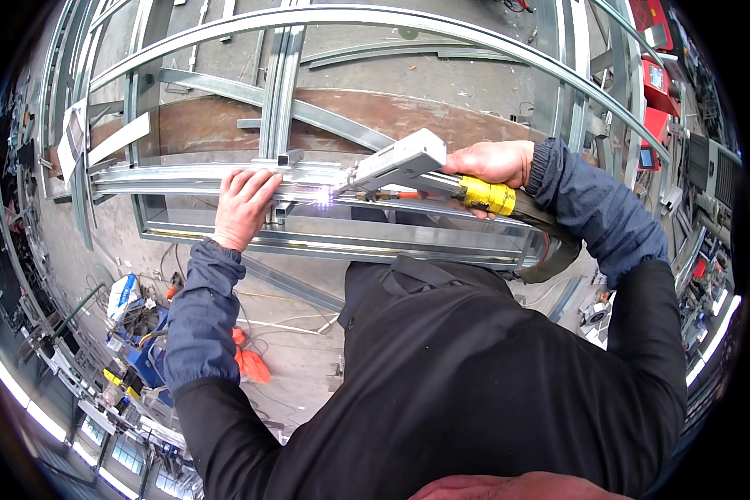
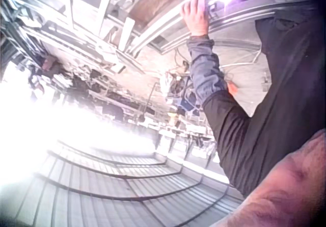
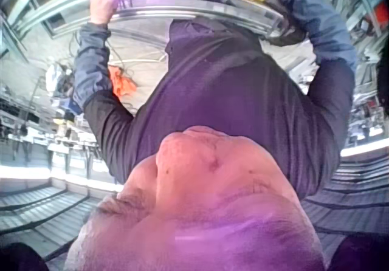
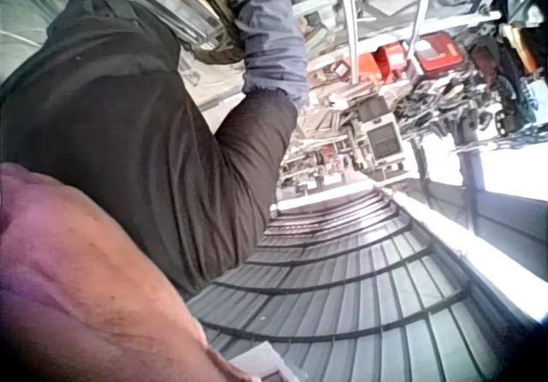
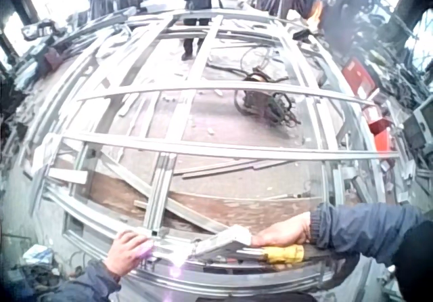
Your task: The person positions metal bars onto a metal frame structure and uses a welding torch to tack weld the bars in place. The person repeats this process for multiple bars, adjusting their position before welding.
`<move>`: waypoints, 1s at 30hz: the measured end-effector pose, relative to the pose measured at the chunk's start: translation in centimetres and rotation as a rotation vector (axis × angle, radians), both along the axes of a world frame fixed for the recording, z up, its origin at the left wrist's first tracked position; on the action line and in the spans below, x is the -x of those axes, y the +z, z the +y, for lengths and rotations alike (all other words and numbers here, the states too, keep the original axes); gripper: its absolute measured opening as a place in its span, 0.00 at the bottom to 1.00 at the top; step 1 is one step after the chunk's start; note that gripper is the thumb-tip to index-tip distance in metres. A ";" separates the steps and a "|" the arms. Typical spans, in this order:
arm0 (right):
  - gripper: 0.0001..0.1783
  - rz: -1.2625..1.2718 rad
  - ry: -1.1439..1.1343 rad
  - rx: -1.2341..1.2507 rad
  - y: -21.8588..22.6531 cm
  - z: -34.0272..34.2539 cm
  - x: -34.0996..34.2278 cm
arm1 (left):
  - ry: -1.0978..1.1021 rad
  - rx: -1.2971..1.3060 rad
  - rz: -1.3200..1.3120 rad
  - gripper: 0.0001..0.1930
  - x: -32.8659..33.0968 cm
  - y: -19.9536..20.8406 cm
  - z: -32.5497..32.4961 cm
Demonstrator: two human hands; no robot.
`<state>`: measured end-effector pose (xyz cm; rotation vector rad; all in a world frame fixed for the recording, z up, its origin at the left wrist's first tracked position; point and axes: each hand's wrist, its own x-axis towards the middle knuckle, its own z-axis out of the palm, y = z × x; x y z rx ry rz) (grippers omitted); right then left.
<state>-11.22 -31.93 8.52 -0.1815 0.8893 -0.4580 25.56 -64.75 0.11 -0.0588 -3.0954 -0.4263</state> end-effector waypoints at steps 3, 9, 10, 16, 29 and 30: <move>0.28 0.020 0.005 -0.046 -0.6 0.4 0.1 | -0.001 0.002 -0.001 0.36 -0.1 0.1 0.0; 0.34 0.050 0.027 -0.038 0.1 0.3 0.0 | -0.001 0.009 -0.013 0.36 -0.1 0.2 0.1; 0.34 0.052 0.030 -0.031 0.2 0.2 0.0 | -0.003 0.009 -0.012 0.36 0.0 0.2 0.1; 0.35 0.071 0.035 -0.005 0.6 0.4 0.0 | -0.008 0.049 0.016 0.35 -0.2 -0.2 0.1; 0.38 0.030 0.051 0.003 -0.6 1.4 0.3 | -0.011 0.012 0.009 0.33 -0.1 0.1 0.0; 0.38 0.035 0.052 -0.006 -0.5 1.4 0.3 | -0.011 0.009 0.003 0.33 -0.1 0.1 0.0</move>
